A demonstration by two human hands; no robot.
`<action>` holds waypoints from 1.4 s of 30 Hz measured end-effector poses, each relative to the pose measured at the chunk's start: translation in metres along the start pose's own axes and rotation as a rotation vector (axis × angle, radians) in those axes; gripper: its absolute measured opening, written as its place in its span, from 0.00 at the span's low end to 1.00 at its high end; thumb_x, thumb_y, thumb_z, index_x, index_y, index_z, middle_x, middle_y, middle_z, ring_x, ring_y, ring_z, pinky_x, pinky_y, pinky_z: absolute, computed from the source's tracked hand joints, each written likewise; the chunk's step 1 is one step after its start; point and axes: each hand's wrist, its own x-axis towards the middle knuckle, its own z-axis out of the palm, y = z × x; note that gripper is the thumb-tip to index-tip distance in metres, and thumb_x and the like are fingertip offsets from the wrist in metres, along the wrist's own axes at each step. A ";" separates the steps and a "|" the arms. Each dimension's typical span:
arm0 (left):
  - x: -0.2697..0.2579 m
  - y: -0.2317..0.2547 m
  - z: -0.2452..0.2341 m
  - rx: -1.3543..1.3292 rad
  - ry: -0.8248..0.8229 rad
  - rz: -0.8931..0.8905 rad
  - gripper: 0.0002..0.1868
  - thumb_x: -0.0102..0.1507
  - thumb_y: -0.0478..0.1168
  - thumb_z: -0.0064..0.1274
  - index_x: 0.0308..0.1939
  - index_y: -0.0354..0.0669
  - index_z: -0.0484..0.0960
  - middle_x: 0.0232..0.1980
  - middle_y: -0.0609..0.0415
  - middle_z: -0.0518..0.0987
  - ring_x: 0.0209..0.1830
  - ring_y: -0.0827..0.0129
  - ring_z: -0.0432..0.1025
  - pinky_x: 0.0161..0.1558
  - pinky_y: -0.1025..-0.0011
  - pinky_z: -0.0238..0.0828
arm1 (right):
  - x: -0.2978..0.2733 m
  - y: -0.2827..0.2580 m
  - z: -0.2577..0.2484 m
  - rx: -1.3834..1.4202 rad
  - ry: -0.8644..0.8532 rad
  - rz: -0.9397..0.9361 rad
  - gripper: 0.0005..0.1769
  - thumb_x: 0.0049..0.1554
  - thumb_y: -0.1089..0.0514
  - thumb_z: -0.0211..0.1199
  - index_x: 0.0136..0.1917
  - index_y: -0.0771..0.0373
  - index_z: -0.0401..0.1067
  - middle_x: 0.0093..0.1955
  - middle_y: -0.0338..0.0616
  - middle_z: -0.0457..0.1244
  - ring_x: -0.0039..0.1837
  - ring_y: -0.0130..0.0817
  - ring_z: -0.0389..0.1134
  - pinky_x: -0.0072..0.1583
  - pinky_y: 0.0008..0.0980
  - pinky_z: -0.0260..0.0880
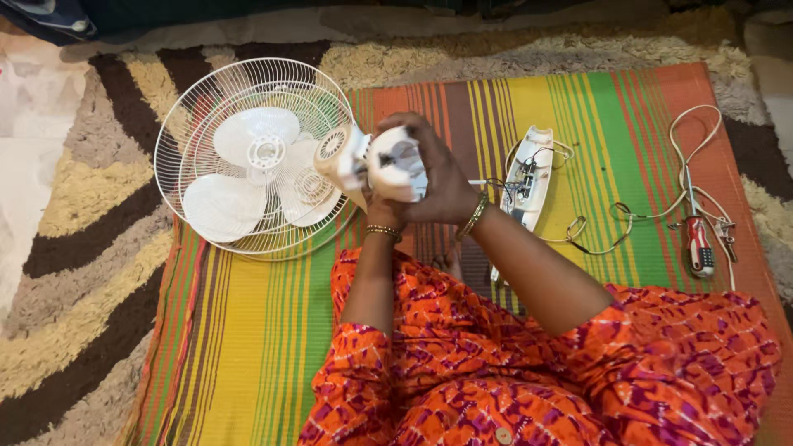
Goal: The person sits on a mat and uses a screwdriver to adjust wires inside the base of a disassembled electric fan. They then reassemble the fan base by snapping the two halves together and attaching the motor housing.
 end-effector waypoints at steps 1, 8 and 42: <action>0.001 0.003 -0.003 -0.064 0.028 0.009 0.33 0.68 0.52 0.50 0.78 0.53 0.69 0.76 0.49 0.72 0.78 0.61 0.59 0.77 0.57 0.39 | 0.000 0.004 0.002 0.070 0.045 0.011 0.52 0.45 0.57 0.82 0.75 0.57 0.56 0.70 0.45 0.58 0.72 0.37 0.64 0.75 0.39 0.68; 0.006 0.045 -0.040 0.181 -0.056 -0.067 0.36 0.53 0.58 0.67 0.59 0.48 0.75 0.56 0.56 0.80 0.68 0.60 0.67 0.76 0.43 0.32 | -0.004 0.017 -0.027 0.534 0.208 -0.013 0.48 0.46 0.56 0.81 0.74 0.57 0.59 0.66 0.43 0.60 0.69 0.35 0.64 0.72 0.38 0.68; 0.009 0.042 -0.050 0.202 0.171 -0.115 0.23 0.53 0.49 0.65 0.50 0.49 0.82 0.32 0.49 0.84 0.37 0.55 0.80 0.75 0.42 0.45 | -0.075 0.201 -0.026 -0.373 -0.126 0.255 0.35 0.61 0.43 0.60 0.76 0.60 0.59 0.74 0.48 0.59 0.73 0.42 0.60 0.73 0.44 0.61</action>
